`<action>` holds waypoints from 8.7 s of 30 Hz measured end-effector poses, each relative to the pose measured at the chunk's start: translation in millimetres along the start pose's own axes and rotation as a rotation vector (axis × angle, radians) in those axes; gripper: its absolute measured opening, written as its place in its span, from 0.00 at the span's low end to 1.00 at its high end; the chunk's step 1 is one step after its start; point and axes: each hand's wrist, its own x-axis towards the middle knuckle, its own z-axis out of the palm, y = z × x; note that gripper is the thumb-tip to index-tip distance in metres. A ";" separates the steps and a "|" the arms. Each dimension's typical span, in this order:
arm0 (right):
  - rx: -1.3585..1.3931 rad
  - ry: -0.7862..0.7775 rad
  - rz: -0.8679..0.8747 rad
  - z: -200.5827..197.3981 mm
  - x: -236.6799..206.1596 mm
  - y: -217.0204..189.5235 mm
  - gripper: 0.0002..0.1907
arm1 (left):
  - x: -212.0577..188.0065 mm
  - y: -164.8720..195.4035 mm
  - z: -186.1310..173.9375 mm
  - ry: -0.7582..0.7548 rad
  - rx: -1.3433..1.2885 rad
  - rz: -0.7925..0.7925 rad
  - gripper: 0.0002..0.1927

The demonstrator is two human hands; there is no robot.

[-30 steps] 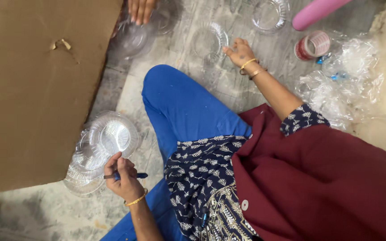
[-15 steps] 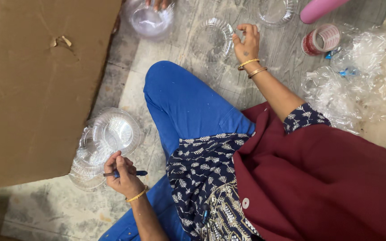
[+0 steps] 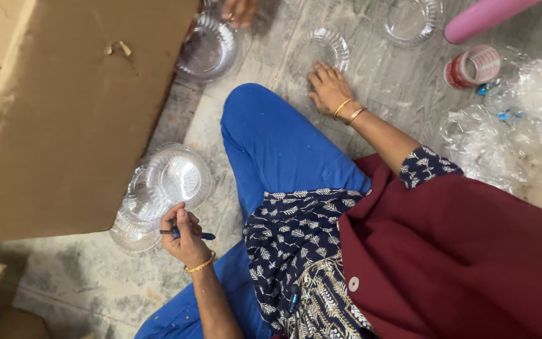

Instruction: The person sits on the floor and uses a utility knife to separate stacked clear plastic plates. They then place the separated plates into a plastic bag and set the bag aside.

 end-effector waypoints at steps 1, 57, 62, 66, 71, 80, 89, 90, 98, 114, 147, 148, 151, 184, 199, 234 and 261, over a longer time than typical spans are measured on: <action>0.004 -0.022 0.007 0.6 2.7 -0.6 0.25 | 0.0 -0.6 -0.3 0.005 -0.007 -0.005 0.07; 1.572 0.272 0.745 -11.8 184.4 -85.2 0.06 | 14.6 -20.1 22.2 -0.006 0.280 0.147 0.08; 1.443 0.233 0.658 -18.0 188.0 -78.1 0.10 | 19.4 -19.0 28.3 -0.008 0.323 0.141 0.07; 1.244 0.056 0.534 -19.6 200.6 -87.0 0.19 | 22.3 -17.5 28.7 0.004 0.354 0.158 0.07; 1.086 -0.157 0.379 -18.2 214.5 -106.4 0.36 | 23.7 -17.5 28.1 0.013 0.356 0.152 0.07; 1.015 -0.397 0.221 -10.0 217.0 -133.2 0.42 | 27.5 -15.1 34.4 0.002 0.446 0.195 0.07; 1.259 -0.134 0.675 -12.8 187.7 -95.3 0.35 | 27.2 -11.9 33.5 0.021 0.506 0.251 0.07; 1.297 -0.119 0.738 -13.9 181.1 -88.8 0.35 | 27.6 -11.6 33.2 0.018 0.505 0.269 0.07; 1.557 0.004 0.713 -24.8 153.6 -43.7 0.31 | 31.6 -12.6 36.3 0.009 0.512 0.303 0.07; 1.392 -0.032 0.349 -53.0 109.2 -6.2 0.36 | 23.1 1.6 56.0 -0.173 0.030 0.225 0.21; 2.006 -0.524 0.244 5.0 94.0 -185.5 0.26 | 51.6 4.3 77.6 0.089 0.234 0.288 0.26; 1.997 -0.505 0.244 3.6 94.9 -185.8 0.26 | 50.9 4.7 79.7 0.069 0.251 0.280 0.27; 1.964 -0.458 0.238 -1.8 93.6 -187.6 0.26 | 48.4 4.3 84.9 0.039 0.297 0.260 0.28; 1.800 -0.159 -0.227 -28.6 66.6 -209.3 0.31 | 62.6 -38.1 74.0 -0.022 -0.322 -0.004 0.18; 0.373 -0.109 -0.866 -51.3 64.9 -227.9 0.77 | 46.7 -30.4 45.4 -0.017 0.121 0.022 0.23; 0.685 -0.855 -0.084 -2.9 47.0 -221.9 0.25 | 21.7 -63.2 42.6 -0.288 0.027 -0.319 0.24; 1.645 -0.473 0.078 46.8 126.8 -202.2 0.22 | 129.8 -87.8 22.4 0.165 -0.417 -0.006 0.14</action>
